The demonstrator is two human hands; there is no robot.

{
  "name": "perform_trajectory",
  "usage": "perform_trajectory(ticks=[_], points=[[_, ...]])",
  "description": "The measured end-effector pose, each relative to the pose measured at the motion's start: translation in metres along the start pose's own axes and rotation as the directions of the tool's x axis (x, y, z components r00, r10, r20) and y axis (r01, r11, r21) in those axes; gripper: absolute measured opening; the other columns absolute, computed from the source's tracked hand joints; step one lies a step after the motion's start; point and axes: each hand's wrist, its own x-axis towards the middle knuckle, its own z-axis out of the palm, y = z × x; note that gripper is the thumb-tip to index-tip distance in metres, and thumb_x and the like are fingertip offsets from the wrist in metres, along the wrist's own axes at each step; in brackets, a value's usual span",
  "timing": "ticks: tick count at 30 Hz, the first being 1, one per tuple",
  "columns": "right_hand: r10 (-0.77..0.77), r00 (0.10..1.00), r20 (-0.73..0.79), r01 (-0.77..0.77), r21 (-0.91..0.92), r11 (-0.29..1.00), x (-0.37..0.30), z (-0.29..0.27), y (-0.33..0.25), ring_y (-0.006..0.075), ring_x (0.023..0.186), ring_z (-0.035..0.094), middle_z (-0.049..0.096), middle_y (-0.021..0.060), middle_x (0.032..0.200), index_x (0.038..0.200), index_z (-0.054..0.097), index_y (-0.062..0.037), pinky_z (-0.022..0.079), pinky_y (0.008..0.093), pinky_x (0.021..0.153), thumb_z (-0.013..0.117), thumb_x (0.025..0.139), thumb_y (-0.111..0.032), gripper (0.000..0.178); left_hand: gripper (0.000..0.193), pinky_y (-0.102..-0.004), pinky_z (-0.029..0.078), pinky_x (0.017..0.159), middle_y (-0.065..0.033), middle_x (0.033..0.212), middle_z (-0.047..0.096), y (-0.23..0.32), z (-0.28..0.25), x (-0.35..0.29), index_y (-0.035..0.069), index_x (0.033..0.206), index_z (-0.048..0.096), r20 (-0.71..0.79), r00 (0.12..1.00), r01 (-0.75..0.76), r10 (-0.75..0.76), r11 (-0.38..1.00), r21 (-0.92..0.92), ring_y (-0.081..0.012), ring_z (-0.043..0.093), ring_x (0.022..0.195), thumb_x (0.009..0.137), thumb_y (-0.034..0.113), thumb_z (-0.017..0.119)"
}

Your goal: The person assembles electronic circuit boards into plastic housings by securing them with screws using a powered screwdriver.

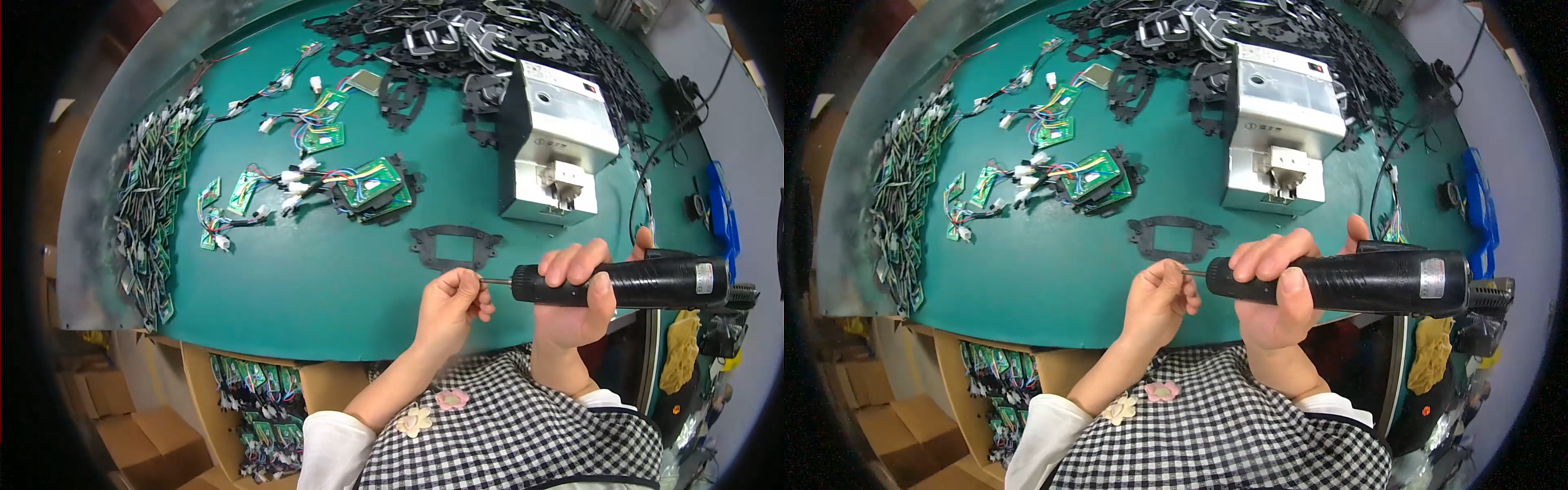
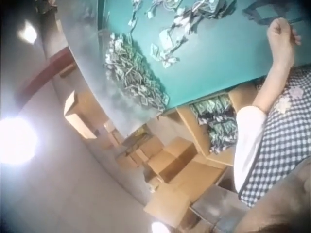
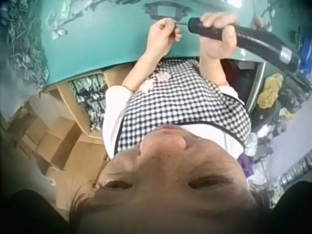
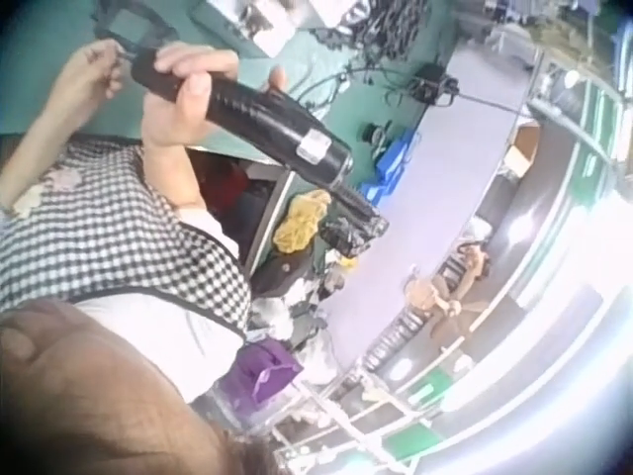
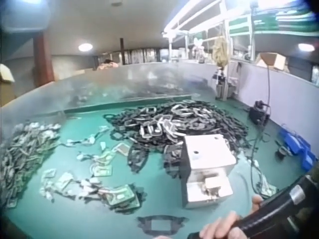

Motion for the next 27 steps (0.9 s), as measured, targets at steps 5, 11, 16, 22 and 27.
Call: perform_trajectory(ticks=[5,11,16,22,27], points=[[0.030,1.000,-0.005,-0.030,0.019,0.999,0.005,0.009,0.001,0.0178,0.054,0.052,0.049,0.0079,0.070,0.135,0.007,-0.0129,0.048,0.0346,0.054,0.051,0.082,-0.012,0.069,0.028,-0.0228,0.045,0.050,-0.0030,0.067,0.055,0.013,0.004,0.001,0.004,0.076,0.053,-0.024,0.999,0.037,-0.038,0.999,-0.034,-0.0112,0.053,0.056,0.089,0.028,0.054],[0.086,0.996,-0.018,-0.087,-0.010,0.996,0.010,0.019,0.010,0.0176,0.053,0.051,0.049,0.0081,0.067,0.134,0.007,-0.0115,0.048,0.0348,0.054,0.052,0.080,-0.013,0.070,0.028,-0.0228,0.045,0.048,-0.0023,0.064,0.054,0.025,-0.001,0.006,0.004,0.074,0.052,-0.061,0.996,-0.051,0.062,0.985,0.167,-0.0101,0.052,0.055,0.089,0.028,0.054],[0.070,0.997,-0.028,-0.072,-0.068,0.995,0.014,0.024,0.012,0.0168,0.052,0.050,0.047,0.0065,0.067,0.134,0.010,-0.0111,0.047,0.0333,0.053,0.051,0.080,-0.015,0.067,0.029,-0.0238,0.044,0.046,-0.0032,0.063,0.051,0.030,0.000,0.009,0.004,0.076,0.051,-0.042,0.999,-0.027,0.034,0.987,0.159,-0.0113,0.052,0.053,0.089,0.030,0.054],[0.126,0.992,-0.015,-0.125,0.028,0.992,0.011,0.023,0.013,0.0184,0.054,0.052,0.049,0.0080,0.068,0.134,0.008,-0.0145,0.048,0.0356,0.054,0.053,0.079,-0.011,0.071,0.028,-0.0232,0.042,0.044,-0.0022,0.062,0.050,0.029,-0.005,0.004,0.005,0.075,0.050,-0.089,0.996,-0.003,0.028,0.962,0.273,-0.0105,0.049,0.050,0.091,0.028,0.051],[0.158,0.987,0.033,-0.159,0.055,0.986,0.006,0.022,0.012,0.0188,0.054,0.052,0.049,0.0070,0.069,0.135,0.008,-0.0181,0.047,0.0355,0.054,0.055,0.080,-0.012,0.073,0.029,-0.0221,0.041,0.043,-0.0012,0.060,0.049,0.037,-0.006,-0.001,0.005,0.074,0.050,-0.053,0.997,0.062,-0.047,0.941,0.334,-0.0090,0.049,0.049,0.091,0.028,0.050]])
